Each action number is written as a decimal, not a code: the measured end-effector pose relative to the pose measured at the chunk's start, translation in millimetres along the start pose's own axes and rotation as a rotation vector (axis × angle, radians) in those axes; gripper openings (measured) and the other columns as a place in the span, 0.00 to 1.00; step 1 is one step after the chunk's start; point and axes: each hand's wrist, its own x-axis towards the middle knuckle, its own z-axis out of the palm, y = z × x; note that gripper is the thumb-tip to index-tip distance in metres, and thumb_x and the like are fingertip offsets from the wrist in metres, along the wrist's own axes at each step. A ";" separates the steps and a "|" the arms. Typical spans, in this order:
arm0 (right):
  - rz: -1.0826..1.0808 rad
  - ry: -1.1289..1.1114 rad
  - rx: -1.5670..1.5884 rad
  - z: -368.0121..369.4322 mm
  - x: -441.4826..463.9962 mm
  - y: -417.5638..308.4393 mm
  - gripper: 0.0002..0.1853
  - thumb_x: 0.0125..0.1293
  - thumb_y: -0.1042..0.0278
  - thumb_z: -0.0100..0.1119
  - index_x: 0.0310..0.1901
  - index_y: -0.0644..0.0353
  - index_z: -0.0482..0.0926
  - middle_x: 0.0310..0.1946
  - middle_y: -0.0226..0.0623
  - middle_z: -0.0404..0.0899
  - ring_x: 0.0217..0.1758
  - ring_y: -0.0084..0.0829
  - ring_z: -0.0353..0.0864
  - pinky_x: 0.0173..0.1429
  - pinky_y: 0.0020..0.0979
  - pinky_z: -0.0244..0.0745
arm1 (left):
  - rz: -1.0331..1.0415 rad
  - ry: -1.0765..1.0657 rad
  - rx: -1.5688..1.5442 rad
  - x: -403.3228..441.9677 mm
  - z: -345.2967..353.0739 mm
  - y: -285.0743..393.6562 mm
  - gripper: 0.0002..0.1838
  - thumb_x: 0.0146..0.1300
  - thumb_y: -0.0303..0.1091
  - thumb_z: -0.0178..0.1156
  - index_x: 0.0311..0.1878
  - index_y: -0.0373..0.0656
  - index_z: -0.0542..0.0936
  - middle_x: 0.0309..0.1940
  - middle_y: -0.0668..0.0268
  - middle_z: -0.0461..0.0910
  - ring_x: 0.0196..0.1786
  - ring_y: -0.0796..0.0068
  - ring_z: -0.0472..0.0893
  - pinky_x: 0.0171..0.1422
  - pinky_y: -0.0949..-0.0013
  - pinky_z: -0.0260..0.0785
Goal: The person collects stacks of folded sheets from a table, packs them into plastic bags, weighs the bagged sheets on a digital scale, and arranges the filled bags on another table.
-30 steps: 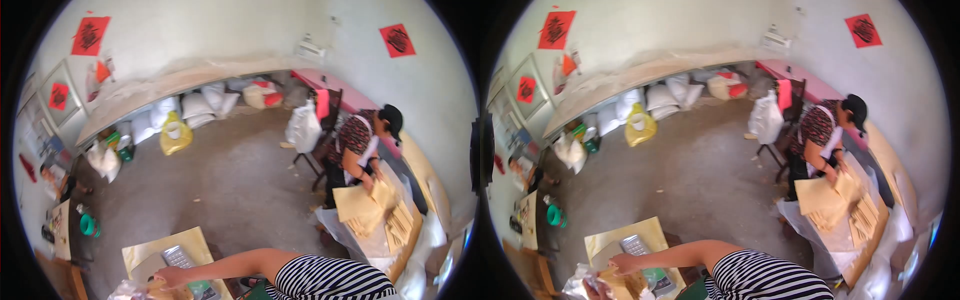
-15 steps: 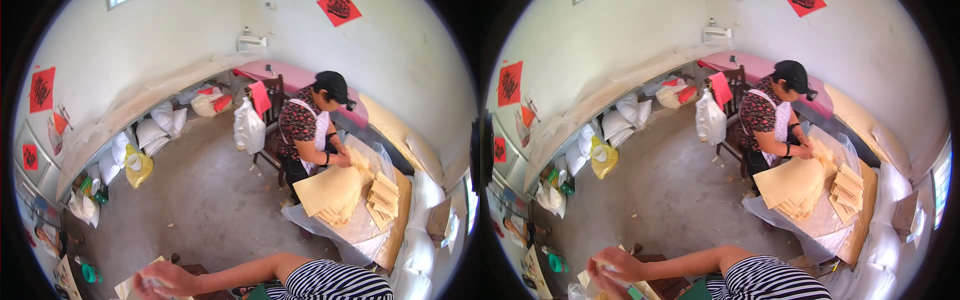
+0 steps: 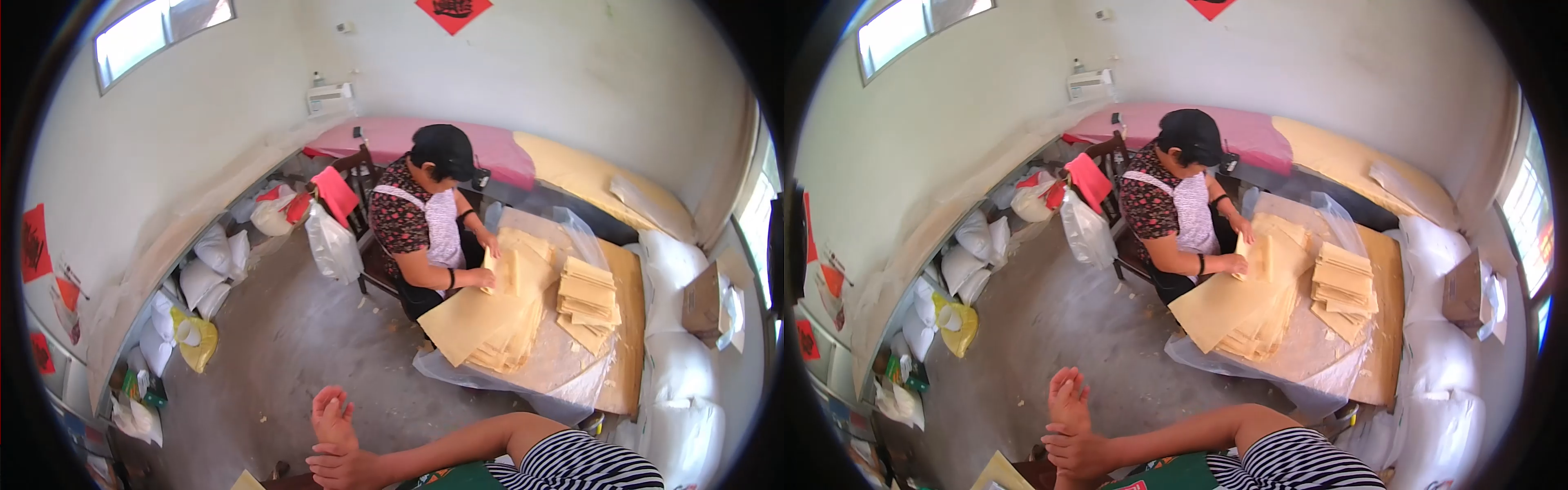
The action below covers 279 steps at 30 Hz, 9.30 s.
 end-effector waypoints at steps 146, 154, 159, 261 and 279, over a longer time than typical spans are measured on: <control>1.553 0.453 -0.090 -464.5 -713.2 32.5 0.24 0.55 0.61 0.69 0.53 0.60 0.77 0.47 0.39 0.82 0.49 0.40 0.82 0.56 0.36 0.75 | -0.080 -1.512 0.954 -42.3 410.7 -628.9 0.51 0.49 0.35 0.73 0.73 0.46 0.53 0.70 0.53 0.57 0.72 0.53 0.59 0.73 0.60 0.56; 1.688 0.986 0.727 -516.1 -604.1 54.2 0.25 0.54 0.74 0.68 0.55 0.63 0.75 0.47 0.36 0.81 0.49 0.30 0.81 0.54 0.31 0.76 | -0.387 -1.371 1.235 -29.3 446.2 -524.1 0.56 0.44 0.58 0.71 0.71 0.41 0.55 0.57 0.53 0.75 0.60 0.55 0.74 0.62 0.60 0.67; 1.552 1.349 0.935 -495.9 -561.7 66.7 0.28 0.56 0.66 0.67 0.59 0.62 0.70 0.48 0.36 0.80 0.48 0.33 0.81 0.54 0.33 0.77 | -0.089 -1.249 1.334 -42.0 423.8 -491.4 0.56 0.47 0.64 0.67 0.70 0.39 0.54 0.55 0.48 0.75 0.59 0.52 0.75 0.61 0.59 0.67; 0.960 -0.702 1.579 176.5 135.2 -83.0 0.26 0.54 0.77 0.61 0.57 0.62 0.70 0.48 0.36 0.79 0.51 0.31 0.80 0.57 0.34 0.75 | 0.771 1.232 1.149 -286.5 -323.5 146.6 0.31 0.54 0.38 0.68 0.60 0.42 0.71 0.55 0.52 0.72 0.59 0.51 0.70 0.64 0.56 0.64; 0.702 -1.176 1.443 273.4 207.1 -146.8 0.32 0.54 0.71 0.66 0.62 0.65 0.66 0.52 0.37 0.77 0.54 0.28 0.78 0.58 0.33 0.73 | 1.031 1.062 -0.523 -347.1 -467.2 255.7 0.13 0.59 0.18 0.43 0.45 0.45 0.69 0.22 0.70 0.69 0.20 0.84 0.64 0.20 0.77 0.54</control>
